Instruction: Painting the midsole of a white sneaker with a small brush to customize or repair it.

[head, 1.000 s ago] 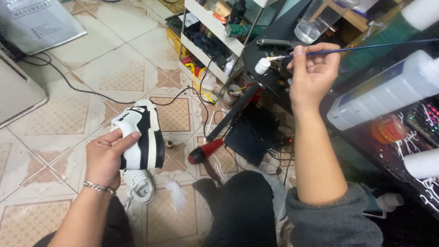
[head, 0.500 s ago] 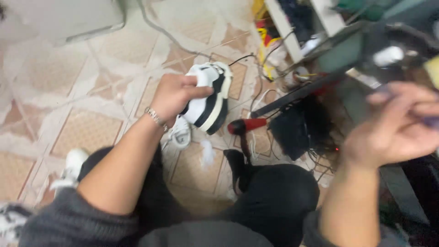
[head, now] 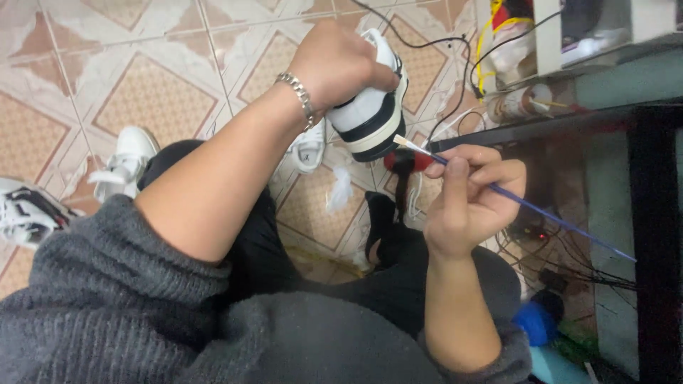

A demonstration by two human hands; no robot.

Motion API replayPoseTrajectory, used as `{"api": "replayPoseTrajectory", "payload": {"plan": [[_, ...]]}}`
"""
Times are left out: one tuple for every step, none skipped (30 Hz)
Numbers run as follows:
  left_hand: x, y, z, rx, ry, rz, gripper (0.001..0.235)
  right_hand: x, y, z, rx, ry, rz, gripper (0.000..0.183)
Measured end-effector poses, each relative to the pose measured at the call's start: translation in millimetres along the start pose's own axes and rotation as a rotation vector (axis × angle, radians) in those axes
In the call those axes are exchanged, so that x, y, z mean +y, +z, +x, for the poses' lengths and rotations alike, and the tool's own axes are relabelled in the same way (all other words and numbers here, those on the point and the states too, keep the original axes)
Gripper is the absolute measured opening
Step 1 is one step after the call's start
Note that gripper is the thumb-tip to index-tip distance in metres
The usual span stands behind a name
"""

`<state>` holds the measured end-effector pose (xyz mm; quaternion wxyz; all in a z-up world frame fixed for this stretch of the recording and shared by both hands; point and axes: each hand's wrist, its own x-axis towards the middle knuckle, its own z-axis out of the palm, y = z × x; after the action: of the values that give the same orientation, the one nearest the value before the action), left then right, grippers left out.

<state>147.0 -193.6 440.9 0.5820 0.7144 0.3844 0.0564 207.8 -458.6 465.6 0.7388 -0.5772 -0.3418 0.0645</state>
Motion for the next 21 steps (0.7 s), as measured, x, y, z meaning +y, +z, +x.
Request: {"api": "replayPoseTrajectory", "payload": {"plan": [[-3,2,3,-0.017,0.029,0.057,0.069,2,2,-2,0.0,-0.02,-0.029,0.034],[1,1,-5,-0.016,0.015,0.052,0.069,0,3,-3,-0.007,-0.007,-0.03,0.034],[7,1,-11,0.023,-0.019,-0.071,0.06,-1,4,-3,-0.041,-0.011,-0.069,0.035],[13,1,-17,0.063,-0.053,-0.194,0.064,-3,5,-3,-0.075,-0.016,-0.108,0.035],[11,1,-16,0.065,-0.062,-0.197,0.064,-3,4,-4,-0.08,-0.007,-0.108,0.035],[9,1,-15,0.041,-0.059,-0.087,0.066,-3,3,-4,-0.112,-0.028,-0.114,0.034],[8,1,-13,0.016,-0.054,0.024,0.076,-3,3,-5,-0.143,-0.05,-0.121,0.033],[6,3,-12,0.016,-0.06,0.021,0.076,-3,3,-5,-0.147,-0.044,-0.121,0.033],[5,5,-10,0.019,-0.043,0.018,0.072,-3,2,-6,-0.155,-0.049,-0.133,0.033],[4,7,-9,0.022,-0.025,0.016,0.068,-3,2,-6,-0.162,-0.054,-0.145,0.033],[4,7,-7,0.022,-0.028,0.014,0.068,-4,2,-7,-0.164,-0.052,-0.146,0.033],[4,7,-5,0.003,-0.028,0.091,0.061,-5,3,-8,-0.171,-0.044,-0.146,0.033],[4,7,-3,-0.017,-0.027,0.169,0.055,-6,3,-8,-0.176,-0.036,-0.146,0.033],[4,7,-3,-0.018,-0.028,0.167,0.055,-6,4,-8,-0.177,-0.035,-0.147,0.033],[4,7,-3,-0.024,-0.029,0.192,0.052,-7,5,-8,-0.18,-0.04,-0.163,0.034],[5,7,-3,-0.031,-0.031,0.216,0.049,-7,6,-8,-0.183,-0.045,-0.178,0.034],[6,6,-4,-0.033,-0.034,0.214,0.049,-6,6,-8,-0.184,-0.042,-0.179,0.034],[8,5,-6,-0.046,-0.047,0.22,0.046,-6,6,-8,-0.18,-0.051,-0.178,0.034],[10,4,-7,-0.059,-0.058,0.227,0.043,-5,6,-7,-0.173,-0.063,-0.177,0.034],[11,5,-7,-0.06,-0.058,0.226,0.043,-4,6,-5,-0.173,-0.062,-0.178,0.034],[11,5,-7,-0.059,-0.053,0.234,0.043,-4,5,-4,-0.168,-0.067,-0.181,0.033]]}}
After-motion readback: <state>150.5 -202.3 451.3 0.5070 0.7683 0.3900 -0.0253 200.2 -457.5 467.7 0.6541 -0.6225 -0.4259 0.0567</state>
